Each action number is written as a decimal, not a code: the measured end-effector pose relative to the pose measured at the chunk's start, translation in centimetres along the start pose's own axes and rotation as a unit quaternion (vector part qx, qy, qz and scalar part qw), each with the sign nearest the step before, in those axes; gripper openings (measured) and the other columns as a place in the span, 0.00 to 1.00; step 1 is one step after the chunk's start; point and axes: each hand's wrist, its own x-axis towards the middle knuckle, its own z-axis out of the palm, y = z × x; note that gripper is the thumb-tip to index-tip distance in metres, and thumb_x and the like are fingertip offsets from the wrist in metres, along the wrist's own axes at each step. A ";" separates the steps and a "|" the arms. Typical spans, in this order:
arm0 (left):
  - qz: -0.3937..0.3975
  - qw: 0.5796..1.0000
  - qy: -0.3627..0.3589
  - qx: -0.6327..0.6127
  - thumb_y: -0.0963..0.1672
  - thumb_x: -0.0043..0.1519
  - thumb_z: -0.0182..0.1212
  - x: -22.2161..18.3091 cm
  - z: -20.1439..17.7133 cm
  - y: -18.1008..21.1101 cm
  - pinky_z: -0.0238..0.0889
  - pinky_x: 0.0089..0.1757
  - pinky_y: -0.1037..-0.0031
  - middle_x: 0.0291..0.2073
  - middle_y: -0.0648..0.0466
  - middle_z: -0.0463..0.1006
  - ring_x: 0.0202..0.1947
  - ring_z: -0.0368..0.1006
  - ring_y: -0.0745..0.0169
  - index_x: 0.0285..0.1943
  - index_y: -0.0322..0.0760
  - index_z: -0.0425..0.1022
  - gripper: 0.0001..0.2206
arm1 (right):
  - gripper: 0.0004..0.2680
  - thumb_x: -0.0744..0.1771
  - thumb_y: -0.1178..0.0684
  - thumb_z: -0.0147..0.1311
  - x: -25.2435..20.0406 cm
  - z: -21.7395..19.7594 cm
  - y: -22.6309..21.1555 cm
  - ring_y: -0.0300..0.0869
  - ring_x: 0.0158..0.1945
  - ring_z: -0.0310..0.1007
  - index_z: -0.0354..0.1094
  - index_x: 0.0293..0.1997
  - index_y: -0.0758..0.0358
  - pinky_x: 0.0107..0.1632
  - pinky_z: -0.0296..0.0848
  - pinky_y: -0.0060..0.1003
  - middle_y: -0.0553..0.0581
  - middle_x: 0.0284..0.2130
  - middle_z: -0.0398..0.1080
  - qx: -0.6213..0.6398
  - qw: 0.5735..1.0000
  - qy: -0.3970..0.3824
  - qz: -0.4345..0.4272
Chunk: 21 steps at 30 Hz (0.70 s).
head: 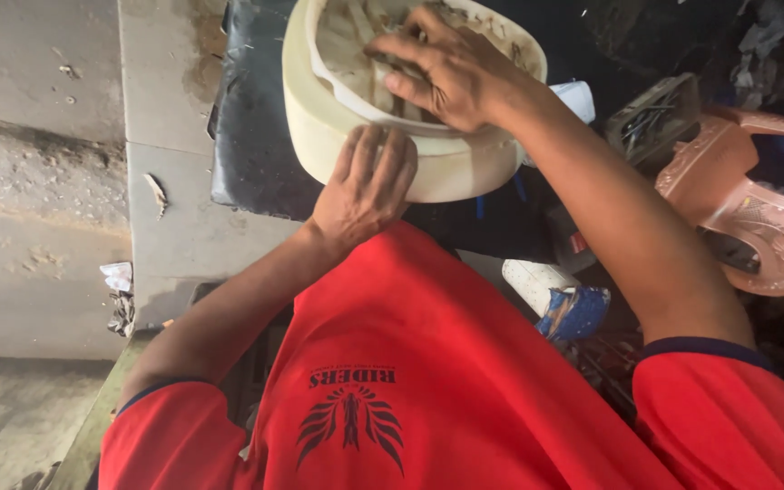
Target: Repairing and reupholstering the foam and leather cover of a motorcycle seat.
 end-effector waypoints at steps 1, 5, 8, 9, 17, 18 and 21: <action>-0.001 1.000 0.001 -0.002 0.51 0.58 0.65 0.2 0.0 -0.1 0.59 0.63 0.52 0.60 0.39 0.71 0.62 0.66 0.39 0.65 0.27 0.70 0.29 | 0.21 0.73 0.31 0.39 0.1 -0.1 0.3 0.56 0.51 0.74 0.64 0.70 0.50 0.54 0.72 0.53 0.66 0.56 0.64 -0.001 1.000 -0.002 0.002; -0.039 0.994 0.017 -0.101 0.51 0.53 0.66 0.6 0.4 -0.4 0.60 0.62 0.50 0.60 0.39 0.71 0.62 0.67 0.37 0.60 0.28 0.71 0.29 | 0.21 0.74 0.30 0.38 0.7 0.1 1.2 0.57 0.54 0.72 0.65 0.70 0.48 0.58 0.69 0.55 0.64 0.54 0.65 -0.006 1.000 0.003 -0.007; -0.038 0.992 0.026 -0.120 0.49 0.50 0.69 1.3 0.3 -0.7 0.60 0.60 0.50 0.59 0.41 0.72 0.62 0.67 0.39 0.55 0.32 0.71 0.27 | 0.22 0.73 0.30 0.39 1.4 -0.1 2.1 0.59 0.54 0.71 0.65 0.70 0.49 0.56 0.68 0.56 0.66 0.53 0.64 -0.016 1.000 -0.003 -0.019; -0.036 0.992 0.043 -0.115 0.48 0.51 0.71 1.2 0.0 -0.3 0.60 0.60 0.51 0.57 0.42 0.72 0.61 0.68 0.40 0.53 0.34 0.71 0.24 | 0.22 0.73 0.30 0.39 1.2 0.0 2.2 0.60 0.55 0.71 0.65 0.70 0.49 0.55 0.69 0.55 0.67 0.53 0.64 -0.009 1.000 -0.006 -0.018; -0.007 0.987 -0.020 -0.160 0.49 0.45 0.68 3.0 -0.7 -2.1 0.60 0.51 0.54 0.45 0.44 0.71 0.48 0.68 0.43 0.43 0.37 0.68 0.22 | 0.20 0.73 0.32 0.41 1.7 -0.3 0.5 0.55 0.50 0.72 0.65 0.69 0.49 0.55 0.68 0.54 0.66 0.53 0.65 0.008 1.000 -0.008 -0.003; 0.012 0.990 -0.027 -0.138 0.48 0.48 0.69 2.6 -0.4 -2.1 0.60 0.50 0.56 0.44 0.46 0.71 0.47 0.68 0.45 0.42 0.38 0.68 0.19 | 0.19 0.73 0.33 0.42 1.5 0.2 0.8 0.55 0.50 0.72 0.66 0.69 0.49 0.56 0.68 0.55 0.66 0.53 0.65 -0.007 1.000 0.017 -0.024; 0.036 0.987 -0.012 -0.153 0.49 0.49 0.69 3.1 -0.4 -2.5 0.60 0.49 0.57 0.42 0.48 0.70 0.44 0.67 0.48 0.42 0.38 0.67 0.20 | 0.18 0.73 0.34 0.43 1.8 0.3 0.3 0.55 0.52 0.71 0.66 0.67 0.49 0.56 0.63 0.57 0.65 0.52 0.67 -0.027 0.999 0.018 -0.006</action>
